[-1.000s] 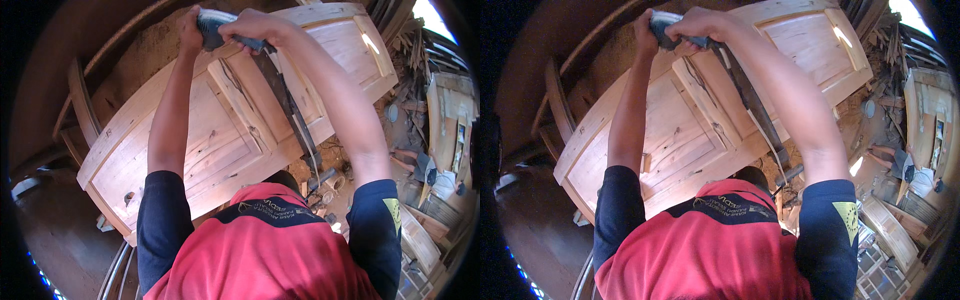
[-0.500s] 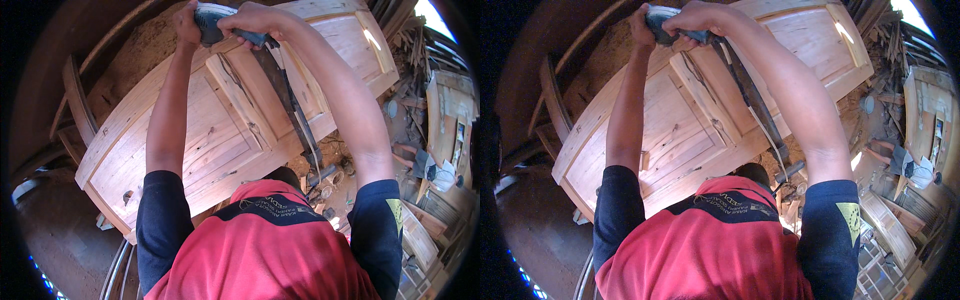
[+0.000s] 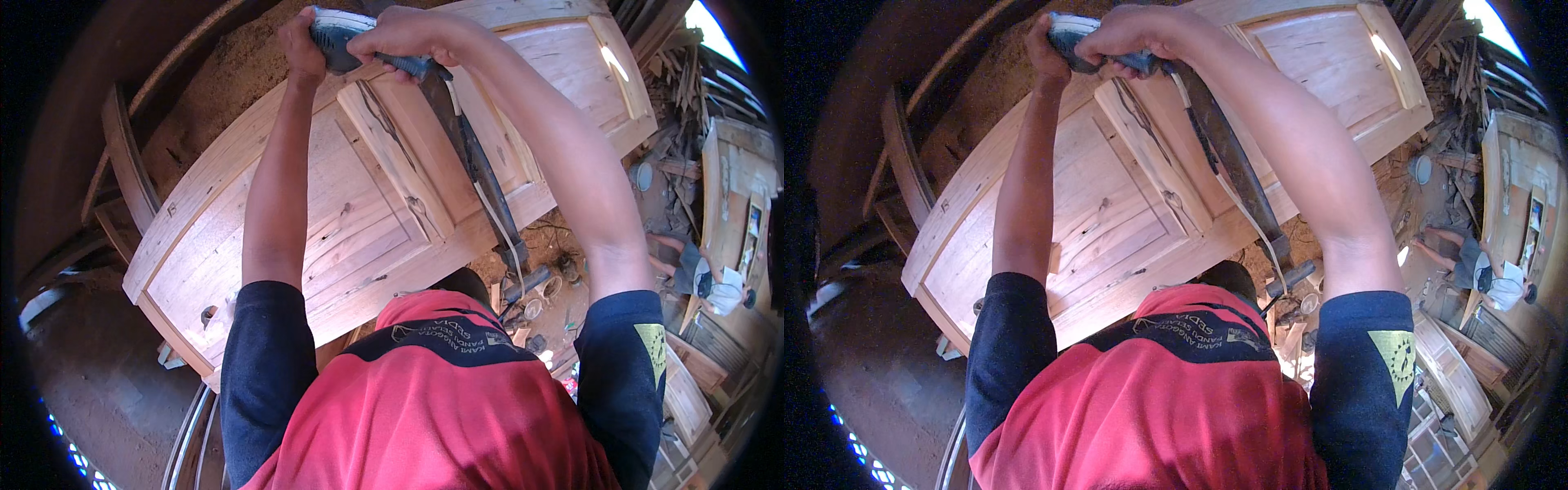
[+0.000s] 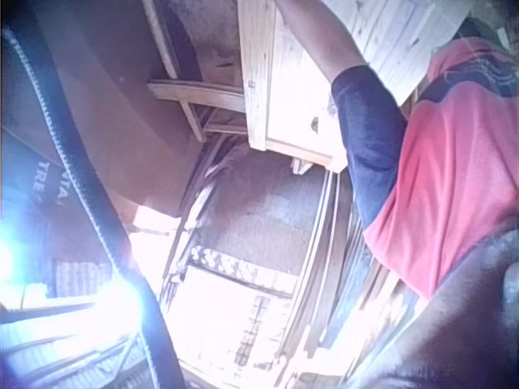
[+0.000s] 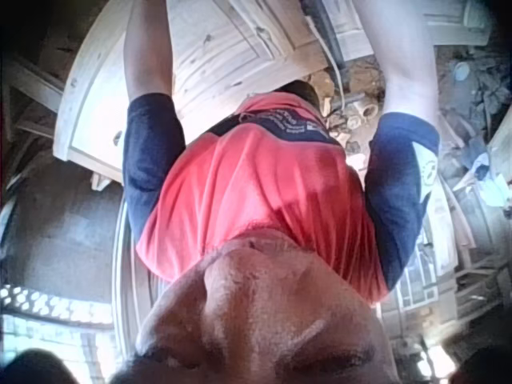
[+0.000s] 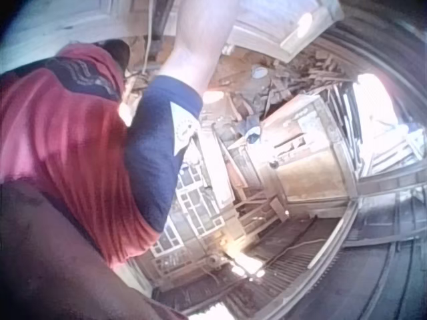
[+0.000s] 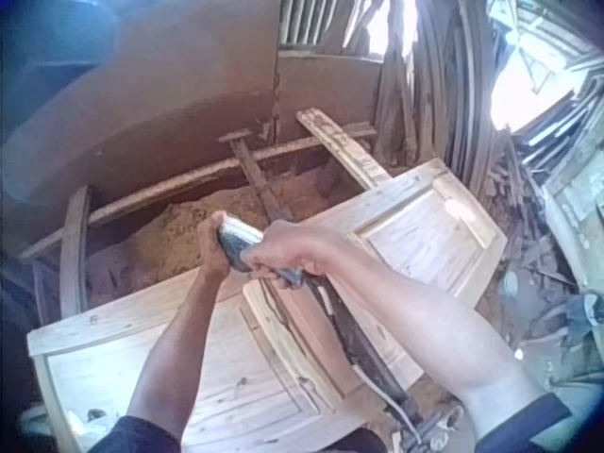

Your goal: The person uses a drill, a hammer, and a metal clamp to assemble panels onto a wooden door, hammering nails and adjusting the clamp position.

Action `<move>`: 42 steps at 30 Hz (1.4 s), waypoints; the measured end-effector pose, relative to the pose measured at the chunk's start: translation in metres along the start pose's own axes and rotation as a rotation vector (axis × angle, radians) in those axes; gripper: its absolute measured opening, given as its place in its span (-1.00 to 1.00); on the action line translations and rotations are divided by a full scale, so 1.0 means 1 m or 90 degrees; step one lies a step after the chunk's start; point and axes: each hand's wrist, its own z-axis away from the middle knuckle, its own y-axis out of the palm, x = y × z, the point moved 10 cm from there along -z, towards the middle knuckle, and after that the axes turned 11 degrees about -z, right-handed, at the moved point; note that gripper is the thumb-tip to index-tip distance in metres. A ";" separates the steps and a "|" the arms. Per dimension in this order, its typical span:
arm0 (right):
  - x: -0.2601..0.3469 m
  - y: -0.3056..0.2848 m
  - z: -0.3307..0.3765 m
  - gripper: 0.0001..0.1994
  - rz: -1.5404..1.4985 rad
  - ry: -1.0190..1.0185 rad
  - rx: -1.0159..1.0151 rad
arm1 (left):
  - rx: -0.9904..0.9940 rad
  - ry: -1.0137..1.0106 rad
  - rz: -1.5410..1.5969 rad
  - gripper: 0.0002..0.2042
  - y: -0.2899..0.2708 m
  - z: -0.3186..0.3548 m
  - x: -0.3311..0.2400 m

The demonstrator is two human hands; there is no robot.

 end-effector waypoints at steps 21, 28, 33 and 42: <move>-0.011 0.001 -0.014 -0.76 0.075 -0.055 -0.006 | -0.038 0.111 -0.112 -0.66 -0.022 -0.002 0.028; -0.048 -0.007 -0.033 -0.75 0.038 -0.022 -0.015 | -0.020 0.031 -0.140 -0.65 -0.003 0.019 0.054; -0.053 -0.010 -0.040 -0.74 0.013 -0.009 -0.013 | -0.026 0.028 -0.142 -0.62 0.008 0.026 0.032; 0.039 -0.044 0.053 -0.74 -0.021 -0.100 -0.041 | -0.029 0.228 -0.278 -0.69 0.061 -0.010 -0.099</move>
